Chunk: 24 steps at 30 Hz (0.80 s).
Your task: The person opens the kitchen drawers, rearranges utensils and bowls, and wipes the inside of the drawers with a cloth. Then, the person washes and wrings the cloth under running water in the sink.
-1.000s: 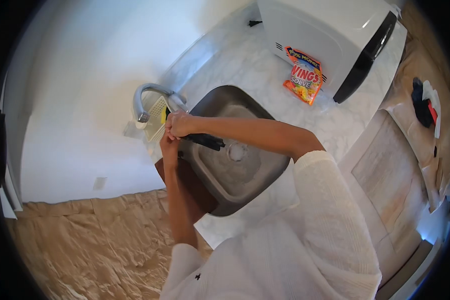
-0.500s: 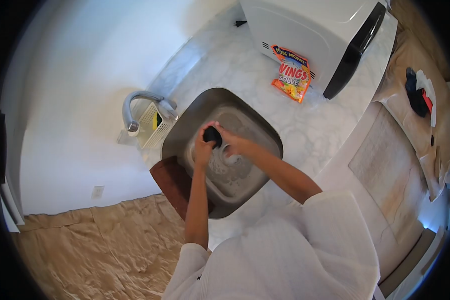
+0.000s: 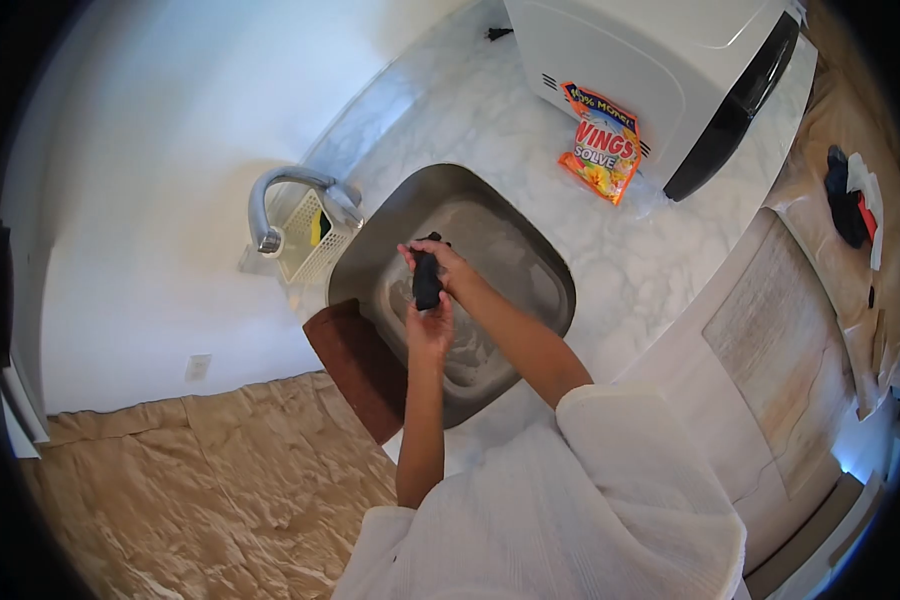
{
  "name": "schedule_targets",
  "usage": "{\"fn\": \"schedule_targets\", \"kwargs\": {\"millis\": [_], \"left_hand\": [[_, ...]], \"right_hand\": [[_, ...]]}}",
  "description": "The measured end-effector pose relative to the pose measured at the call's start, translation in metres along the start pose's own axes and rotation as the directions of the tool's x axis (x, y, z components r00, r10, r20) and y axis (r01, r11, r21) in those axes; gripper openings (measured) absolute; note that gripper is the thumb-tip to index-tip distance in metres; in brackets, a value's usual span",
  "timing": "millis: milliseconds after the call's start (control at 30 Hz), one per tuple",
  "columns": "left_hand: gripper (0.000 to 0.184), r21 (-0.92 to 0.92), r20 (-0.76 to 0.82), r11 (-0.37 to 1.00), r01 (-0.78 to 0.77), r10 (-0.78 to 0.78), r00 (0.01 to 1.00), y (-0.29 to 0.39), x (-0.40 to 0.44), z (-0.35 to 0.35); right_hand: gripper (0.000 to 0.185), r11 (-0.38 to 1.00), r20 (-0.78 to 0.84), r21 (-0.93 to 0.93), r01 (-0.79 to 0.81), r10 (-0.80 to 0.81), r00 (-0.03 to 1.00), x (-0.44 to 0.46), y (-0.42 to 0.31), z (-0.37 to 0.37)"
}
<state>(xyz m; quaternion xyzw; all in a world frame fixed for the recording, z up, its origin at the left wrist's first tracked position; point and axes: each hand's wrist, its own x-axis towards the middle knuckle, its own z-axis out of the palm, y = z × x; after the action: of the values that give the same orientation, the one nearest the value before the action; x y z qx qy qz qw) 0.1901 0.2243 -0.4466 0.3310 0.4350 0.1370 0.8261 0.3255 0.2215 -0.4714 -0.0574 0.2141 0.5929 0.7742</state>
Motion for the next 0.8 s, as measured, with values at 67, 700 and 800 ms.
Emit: {"fn": "schedule_targets", "kwargs": {"millis": [67, 700, 800], "left_hand": [[0.032, 0.126, 0.093, 0.992, 0.001, -0.013, 0.996, -0.007, -0.011, 0.005], [0.033, 0.298, 0.225, 0.675, -0.674, 0.637, 0.737, 0.025, 0.000, 0.033], [0.016, -0.271, -0.013, 0.833, -0.483, 0.498, 0.867, 0.022, 0.008, 0.036]], "right_hand": [[0.018, 0.999, 0.077, -0.008, -0.053, 0.054, 0.996, 0.004, -0.004, -0.004], [0.033, 0.997, -0.278, 0.000, 0.080, -0.077, 0.957, 0.012, 0.004, -0.003], [0.033, 0.993, -0.092, -0.008, 0.114, -0.114, 0.989, 0.003, 0.004, -0.001]]}}
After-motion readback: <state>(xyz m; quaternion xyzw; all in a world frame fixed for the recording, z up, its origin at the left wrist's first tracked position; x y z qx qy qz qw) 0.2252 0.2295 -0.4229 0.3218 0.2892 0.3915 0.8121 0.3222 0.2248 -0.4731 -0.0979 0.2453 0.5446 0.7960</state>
